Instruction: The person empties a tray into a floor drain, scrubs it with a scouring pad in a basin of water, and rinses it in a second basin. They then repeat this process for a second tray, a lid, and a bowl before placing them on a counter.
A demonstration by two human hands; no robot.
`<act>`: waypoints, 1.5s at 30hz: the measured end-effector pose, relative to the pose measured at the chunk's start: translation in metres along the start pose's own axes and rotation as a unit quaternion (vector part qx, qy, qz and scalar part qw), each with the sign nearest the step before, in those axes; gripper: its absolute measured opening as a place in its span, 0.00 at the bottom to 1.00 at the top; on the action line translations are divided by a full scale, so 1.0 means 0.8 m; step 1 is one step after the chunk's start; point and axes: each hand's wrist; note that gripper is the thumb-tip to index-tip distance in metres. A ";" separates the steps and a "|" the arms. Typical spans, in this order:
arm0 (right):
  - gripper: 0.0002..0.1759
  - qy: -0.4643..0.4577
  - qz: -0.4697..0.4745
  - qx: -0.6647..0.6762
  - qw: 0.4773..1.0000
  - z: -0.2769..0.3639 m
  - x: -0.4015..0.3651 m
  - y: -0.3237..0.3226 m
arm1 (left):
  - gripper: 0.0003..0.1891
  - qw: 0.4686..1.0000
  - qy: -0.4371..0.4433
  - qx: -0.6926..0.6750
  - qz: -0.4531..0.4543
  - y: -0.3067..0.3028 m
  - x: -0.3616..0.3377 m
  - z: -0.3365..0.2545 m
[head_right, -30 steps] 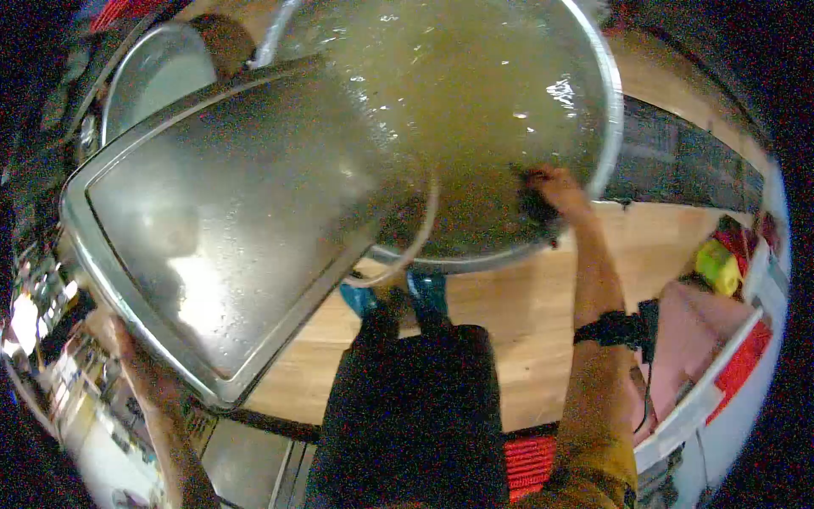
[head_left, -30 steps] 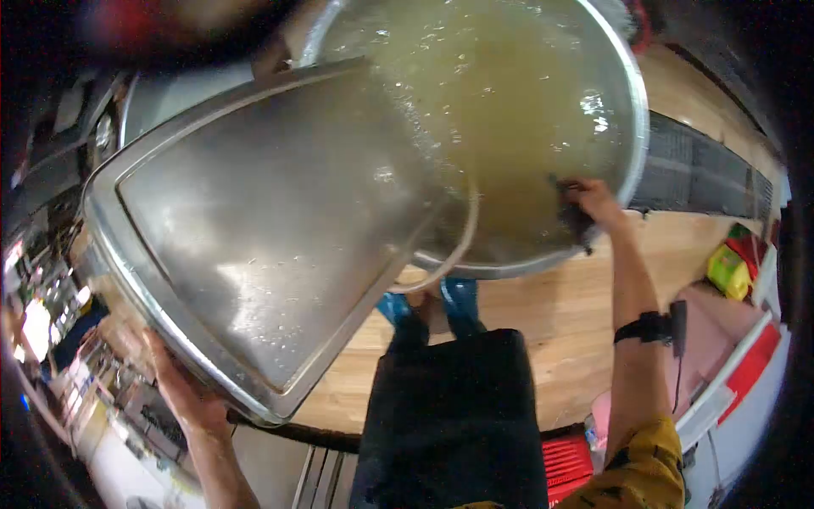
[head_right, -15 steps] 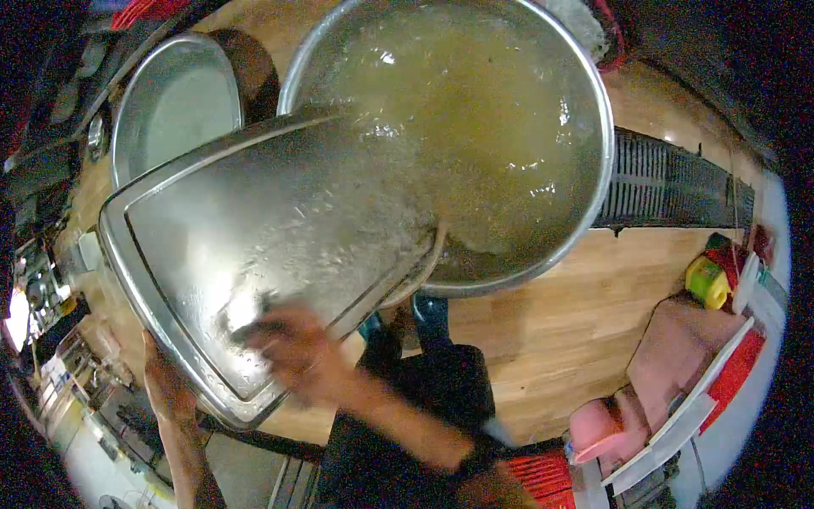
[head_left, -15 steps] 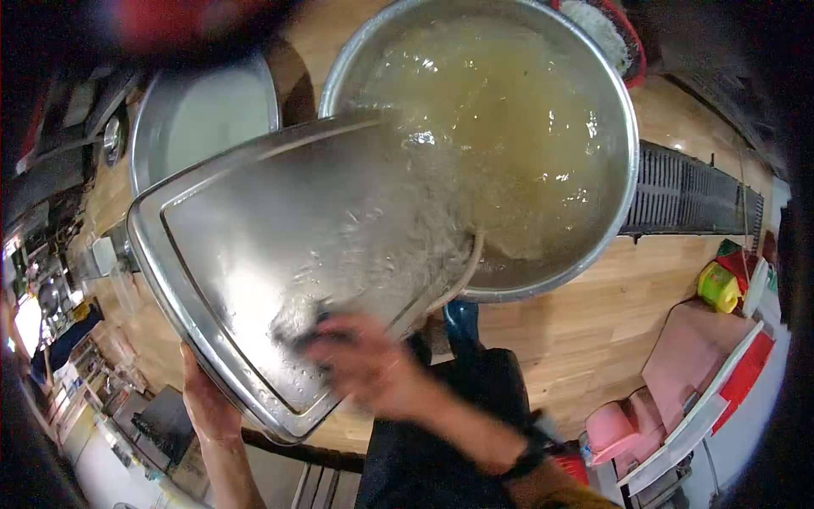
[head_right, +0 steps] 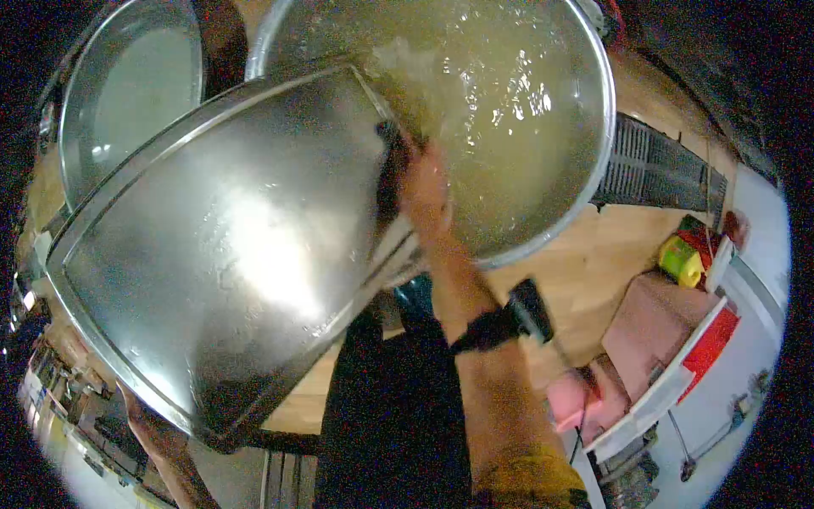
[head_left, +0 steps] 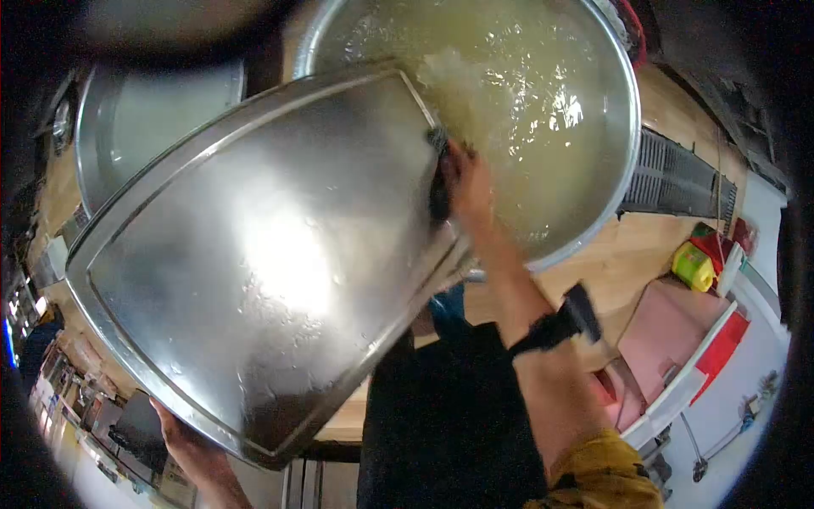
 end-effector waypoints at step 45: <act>0.20 0.184 0.018 0.005 0.983 -0.059 -0.026 -0.030 | 0.33 0.985 0.007 0.169 0.025 -0.175 0.067 0.107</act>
Point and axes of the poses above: each hand's wrist, its own x-axis towards the middle knuckle, its own y-axis out of the palm, z = x × y, and after that the axes turned 2 degrees about x, right-handed
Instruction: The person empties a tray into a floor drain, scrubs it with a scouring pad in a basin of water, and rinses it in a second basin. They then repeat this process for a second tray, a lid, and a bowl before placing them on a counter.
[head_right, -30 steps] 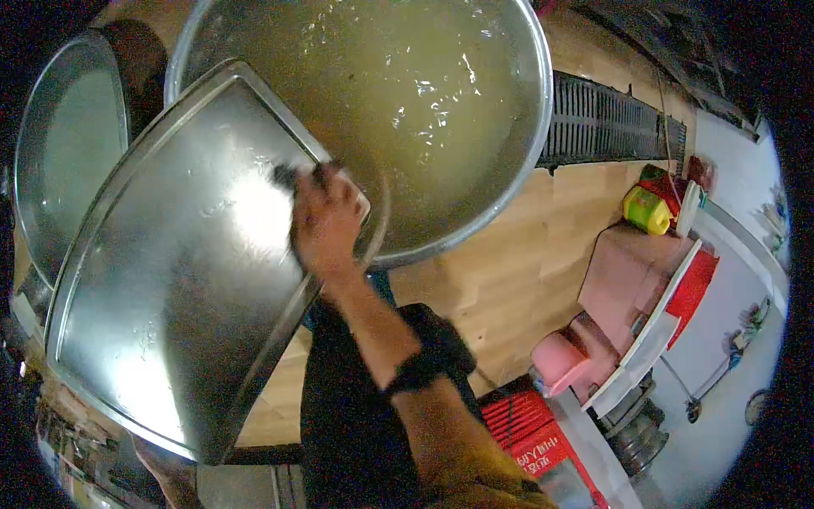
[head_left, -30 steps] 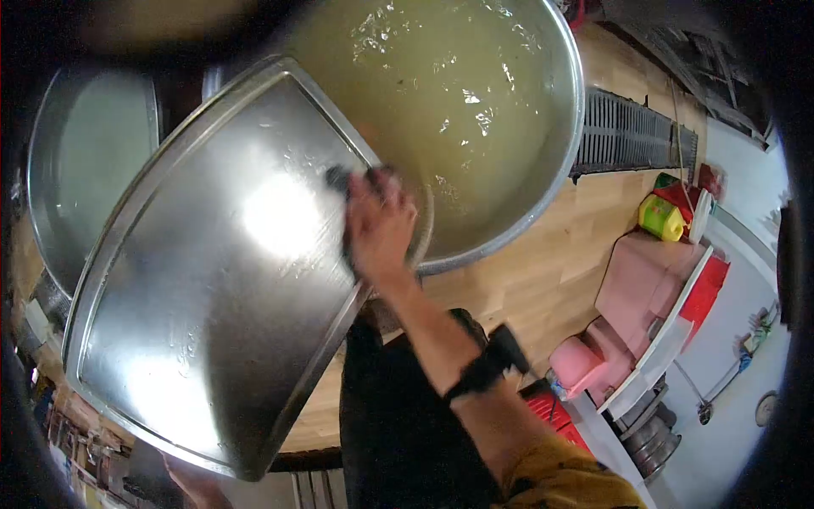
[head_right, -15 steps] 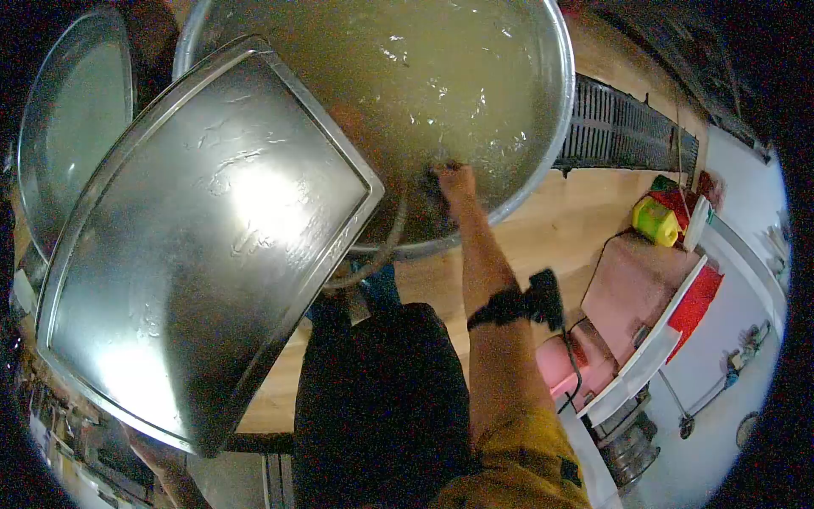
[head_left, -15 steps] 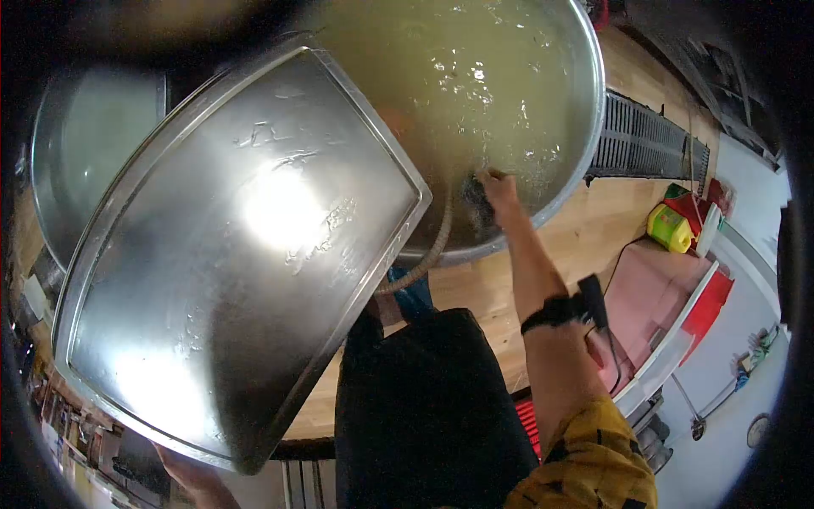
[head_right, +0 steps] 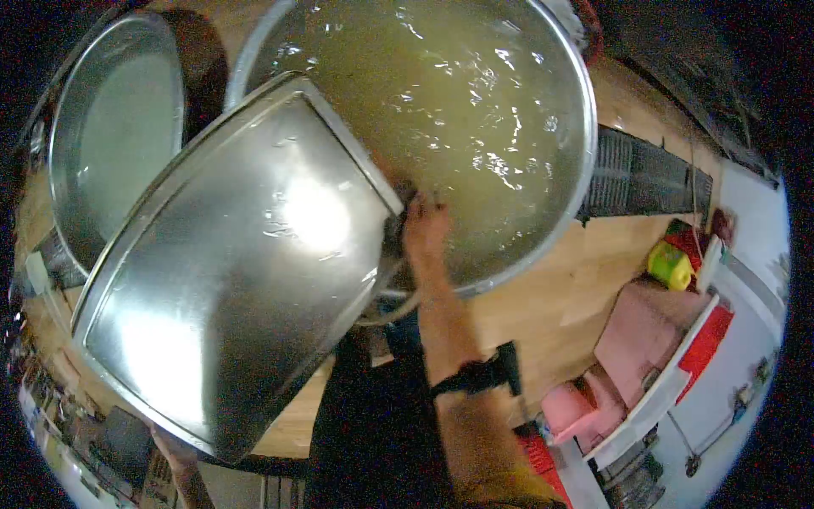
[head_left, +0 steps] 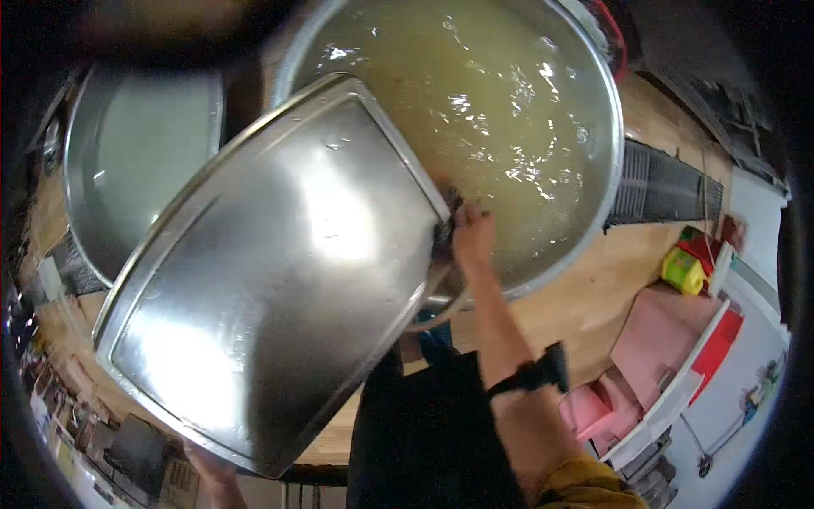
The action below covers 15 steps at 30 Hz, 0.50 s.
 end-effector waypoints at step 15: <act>0.12 -0.197 0.011 -0.039 0.980 0.120 -0.157 -0.023 | 0.27 0.838 0.166 0.495 -0.160 0.030 -0.007 0.040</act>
Point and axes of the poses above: each hand's wrist, its own x-axis towards the middle knuckle, its own y-axis out of the palm, z = x × y, and after that the axes turned 2 degrees about x, right-handed
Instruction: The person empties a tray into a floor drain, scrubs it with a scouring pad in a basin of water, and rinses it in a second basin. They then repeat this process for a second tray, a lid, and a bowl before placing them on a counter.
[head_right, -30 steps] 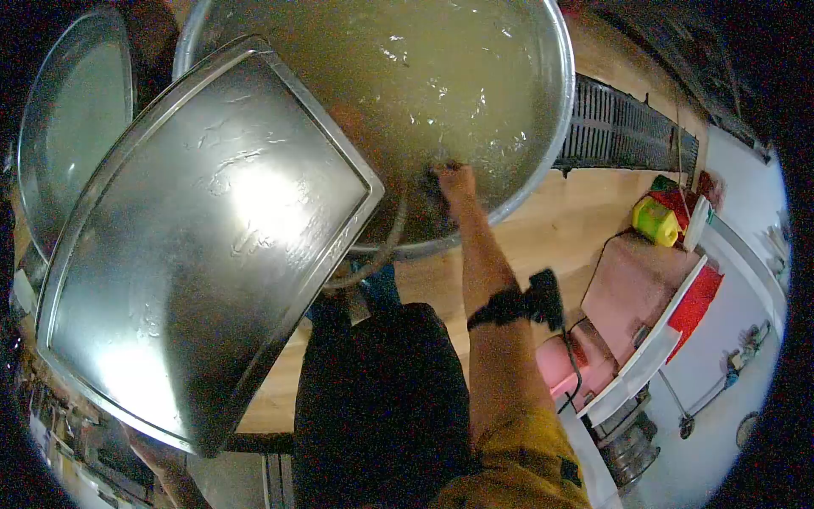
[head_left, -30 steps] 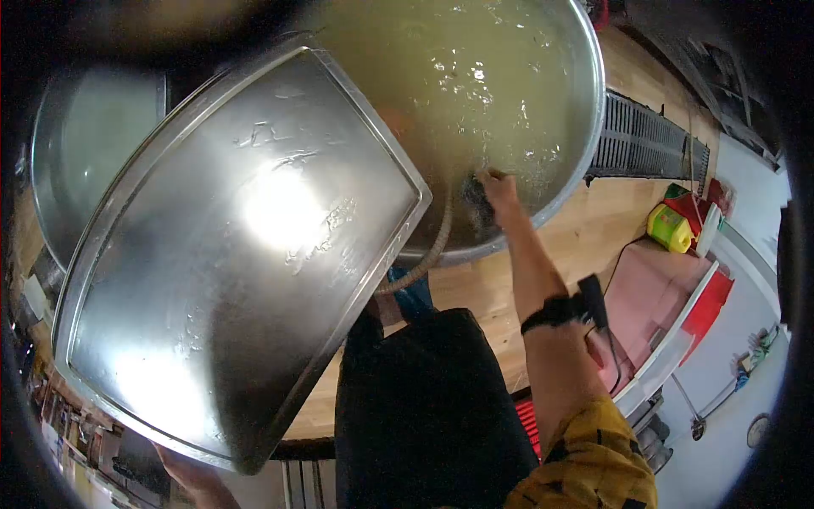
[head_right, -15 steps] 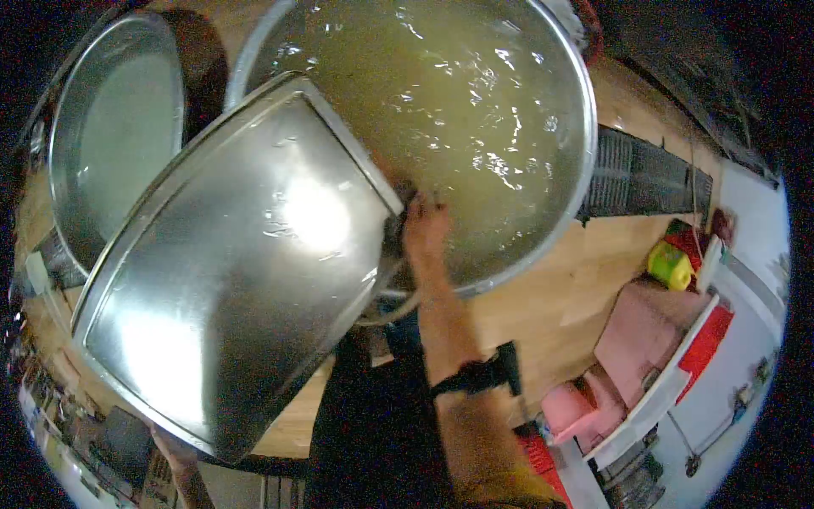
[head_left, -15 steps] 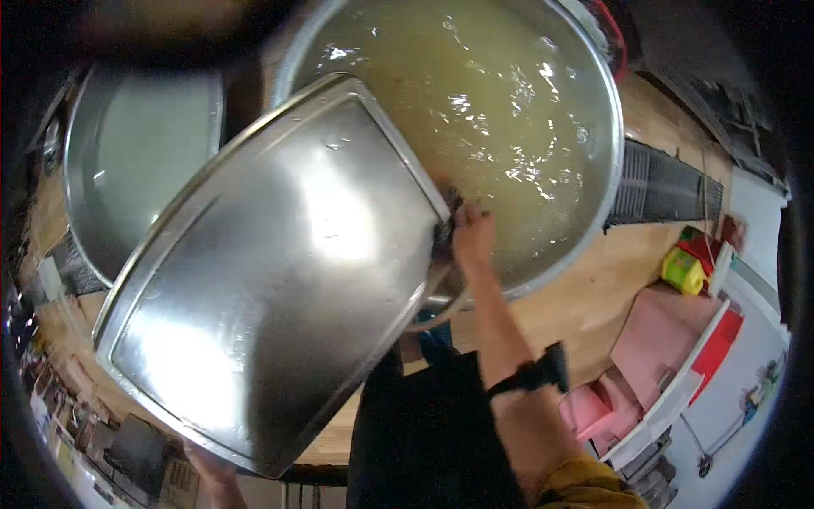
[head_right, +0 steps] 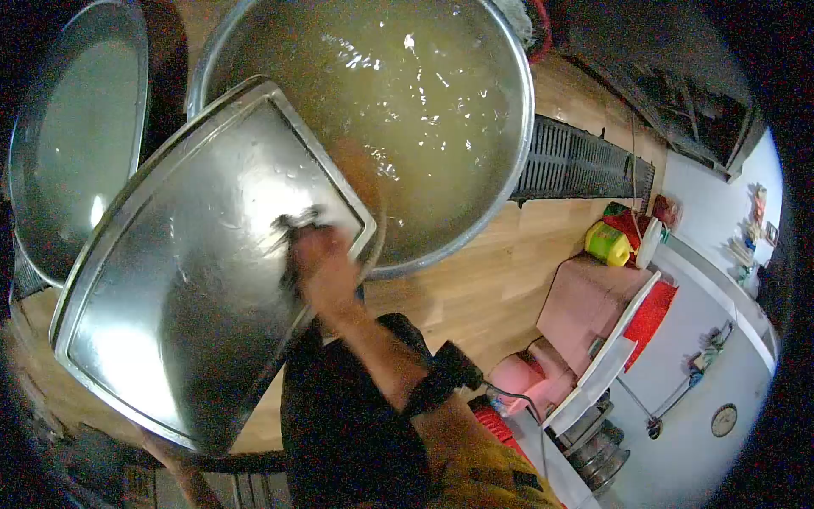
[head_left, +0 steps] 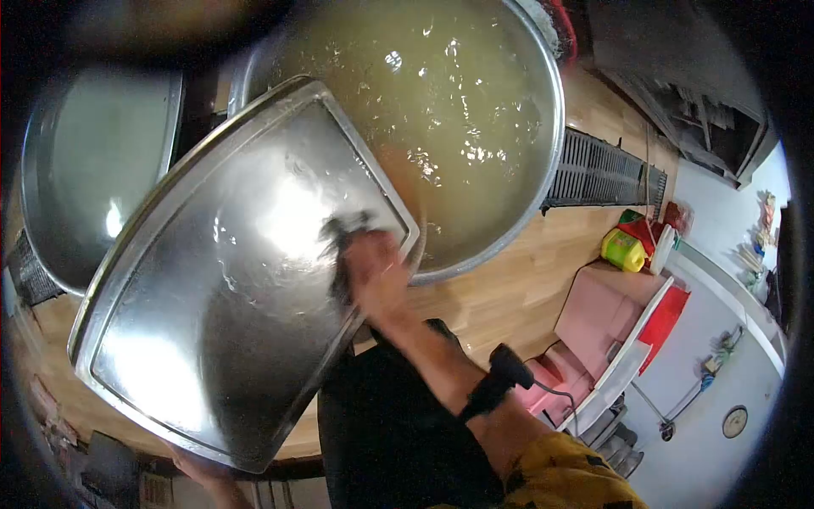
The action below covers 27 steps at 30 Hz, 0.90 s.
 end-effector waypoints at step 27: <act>0.11 0.211 0.235 -0.290 0.904 -0.102 0.091 -0.127 | 0.36 0.999 0.017 0.038 -0.011 0.002 -0.009 0.021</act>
Point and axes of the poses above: each hand's wrist, its own x-axis towards the middle knuckle, its own y-axis out of the palm, z = x × y, and after that the axes turned 2 degrees about x, right-handed
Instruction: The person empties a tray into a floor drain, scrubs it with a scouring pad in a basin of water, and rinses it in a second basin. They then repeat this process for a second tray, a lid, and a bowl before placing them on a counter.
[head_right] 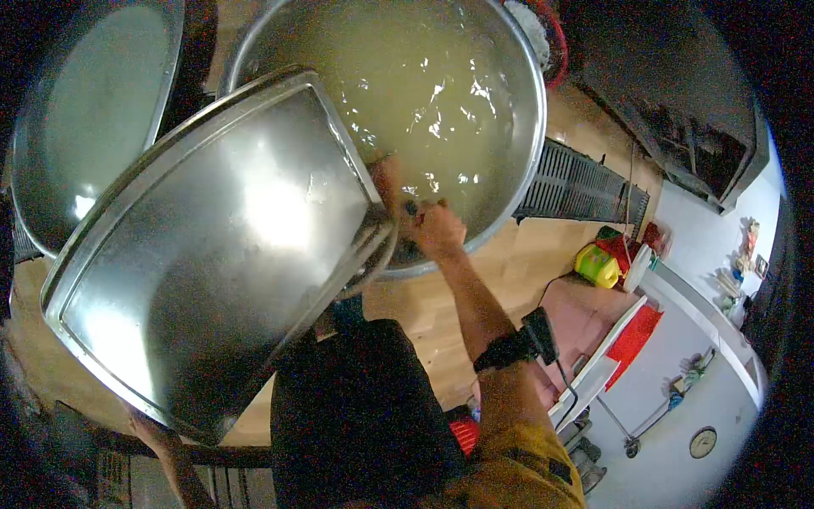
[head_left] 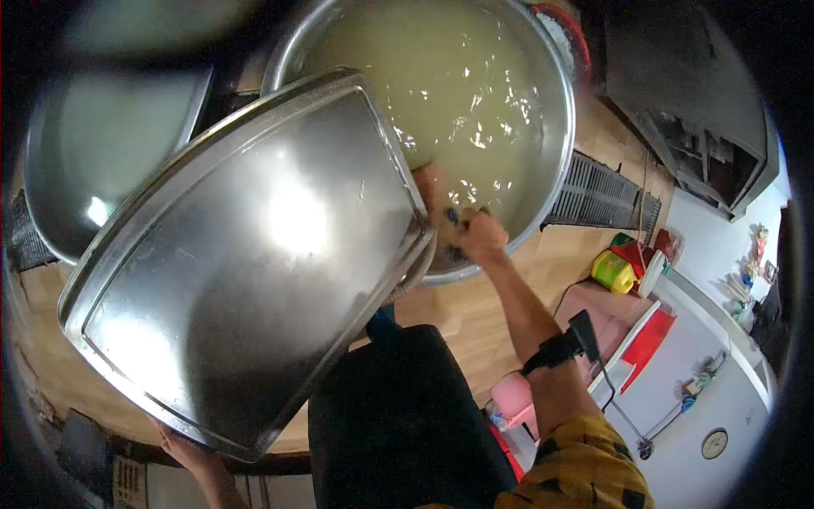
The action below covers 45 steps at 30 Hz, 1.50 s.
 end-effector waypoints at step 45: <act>0.08 -0.579 -0.245 0.253 0.735 0.495 -0.098 0.016 | 0.19 0.682 -0.282 -0.675 0.004 0.060 0.075 -0.153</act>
Point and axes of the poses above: each hand's wrist, its own x-axis towards the middle knuckle, its own y-axis out of the palm, z = x × y, and after that the axes turned 2 degrees about x, right-handed
